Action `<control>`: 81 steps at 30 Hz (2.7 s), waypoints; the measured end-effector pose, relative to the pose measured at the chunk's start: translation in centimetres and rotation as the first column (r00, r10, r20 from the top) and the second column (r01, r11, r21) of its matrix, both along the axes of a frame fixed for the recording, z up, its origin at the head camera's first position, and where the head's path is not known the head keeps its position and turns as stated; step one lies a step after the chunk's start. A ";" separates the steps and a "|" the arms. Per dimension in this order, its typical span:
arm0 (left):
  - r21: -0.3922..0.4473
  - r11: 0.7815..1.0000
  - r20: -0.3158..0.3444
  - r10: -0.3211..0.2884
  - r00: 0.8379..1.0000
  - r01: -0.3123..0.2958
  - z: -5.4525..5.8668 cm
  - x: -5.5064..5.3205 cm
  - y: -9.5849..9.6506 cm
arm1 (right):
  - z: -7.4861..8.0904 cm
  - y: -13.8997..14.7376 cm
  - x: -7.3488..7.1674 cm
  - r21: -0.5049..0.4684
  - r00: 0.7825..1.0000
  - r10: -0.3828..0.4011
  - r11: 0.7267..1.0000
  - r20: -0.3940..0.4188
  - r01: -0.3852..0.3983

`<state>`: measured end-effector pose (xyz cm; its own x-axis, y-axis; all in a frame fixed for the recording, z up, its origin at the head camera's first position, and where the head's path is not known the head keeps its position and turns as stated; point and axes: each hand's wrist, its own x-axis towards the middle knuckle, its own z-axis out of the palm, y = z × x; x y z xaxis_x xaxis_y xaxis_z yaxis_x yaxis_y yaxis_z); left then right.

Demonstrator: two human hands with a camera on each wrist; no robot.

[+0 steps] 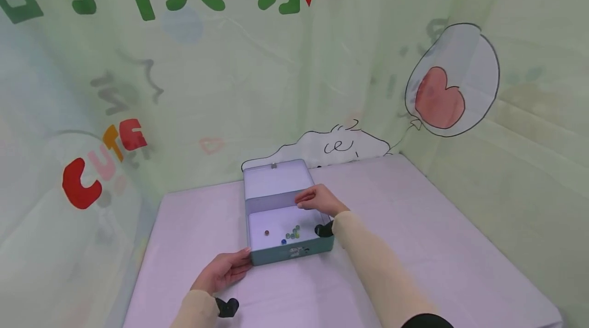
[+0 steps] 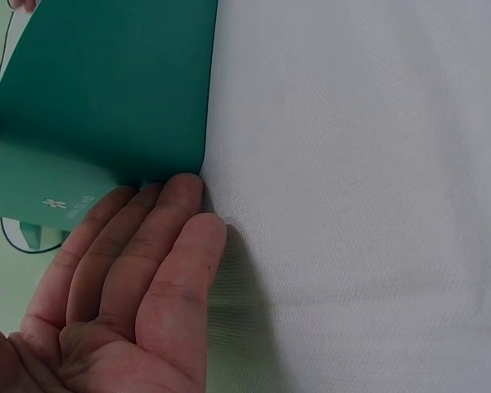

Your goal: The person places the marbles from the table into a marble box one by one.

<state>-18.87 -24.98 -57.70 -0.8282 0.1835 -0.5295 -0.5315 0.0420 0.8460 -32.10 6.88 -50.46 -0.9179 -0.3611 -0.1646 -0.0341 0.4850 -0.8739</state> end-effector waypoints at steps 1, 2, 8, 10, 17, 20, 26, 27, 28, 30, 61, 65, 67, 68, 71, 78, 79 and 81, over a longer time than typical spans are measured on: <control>0.001 1.000 -0.001 0.002 1.000 -0.002 0.0 0.0 0.0 | 0.1 1.1 -0.1 -0.028 1.000 -0.024 0.999 -0.008 0.023; 0.004 1.000 0.000 0.001 1.000 -0.001 0.0 0.0 0.1 | 0.1 2.3 -0.1 -0.058 0.998 -0.056 0.997 -0.005 0.056; 0.006 1.000 -0.001 0.006 1.000 -0.006 0.1 0.2 0.2 | 0.6 10.9 0.7 -0.144 0.983 -0.185 0.973 -0.005 0.183; 0.002 1.000 -0.002 0.004 1.000 -0.004 0.1 0.3 0.2 | 0.7 13.6 1.4 -0.156 0.976 -0.219 0.964 -0.001 0.216; 0.006 1.000 0.008 0.013 1.000 -0.013 0.0 0.5 0.1 | 0.2 19.7 3.5 -0.185 0.964 -0.266 0.948 -0.014 0.259; 0.011 1.000 0.008 0.011 1.000 -0.011 0.0 0.5 0.2 | -0.8 20.6 4.3 -0.170 0.963 -0.271 0.949 -0.001 0.267; 0.012 1.000 0.014 0.006 1.000 -0.006 -0.1 0.4 0.4 | -4.3 21.0 5.7 -0.154 0.957 -0.281 0.945 0.070 0.289; 0.011 1.000 0.014 0.004 1.000 -0.004 -0.1 0.4 0.4 | -5.0 21.0 6.0 -0.147 0.955 -0.286 0.944 0.081 0.295; 0.009 1.000 0.014 0.005 1.000 -0.005 0.0 0.5 0.4 | -5.7 20.9 6.3 -0.144 0.953 -0.291 0.943 0.088 0.301; 0.008 1.000 0.014 0.003 1.000 -0.003 0.2 0.5 0.5 | -6.9 20.8 7.0 -0.121 0.948 -0.302 0.942 0.102 0.313; 0.028 1.000 0.004 0.007 1.000 -0.007 0.4 0.7 0.4 | -9.1 19.0 8.2 0.147 0.954 -0.298 0.943 -0.022 0.297; 0.023 1.000 0.013 0.020 1.000 -0.020 0.5 0.7 0.4 | -8.9 18.8 8.4 0.159 0.955 -0.293 0.942 -0.033 0.295; 0.017 1.000 0.019 0.026 0.999 -0.026 0.5 0.7 0.4 | -8.8 18.8 8.5 0.160 0.957 -0.287 0.944 -0.033 0.289; 0.016 1.000 0.022 0.027 0.999 -0.027 0.5 0.7 0.4 | -8.8 18.8 8.5 0.158 0.958 -0.286 0.945 -0.031 0.287; 0.012 0.999 0.022 0.030 0.999 -0.030 0.5 0.6 0.4 | -8.8 18.9 8.6 0.135 0.956 -0.294 0.946 -0.021 0.294; 0.028 1.000 0.023 0.010 1.000 -0.011 0.3 0.6 0.3 | -8.4 19.4 9.0 -0.007 0.913 -0.403 0.915 0.065 0.404; 0.028 1.000 0.021 0.009 1.000 -0.009 0.2 0.6 0.3 | -8.3 19.5 9.0 -0.054 0.901 -0.426 0.901 0.086 0.431; 0.026 1.000 0.019 0.010 1.000 -0.010 0.3 0.6 0.3 | -8.0 19.7 9.0 -0.181 0.880 -0.458 0.861 0.129 0.475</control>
<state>-18.28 -24.69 -57.40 -0.8202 0.1896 -0.5398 -0.5474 0.0144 0.8368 -23.15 26.62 -58.45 -0.9742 0.0727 -0.2136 0.2250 0.2405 -0.9442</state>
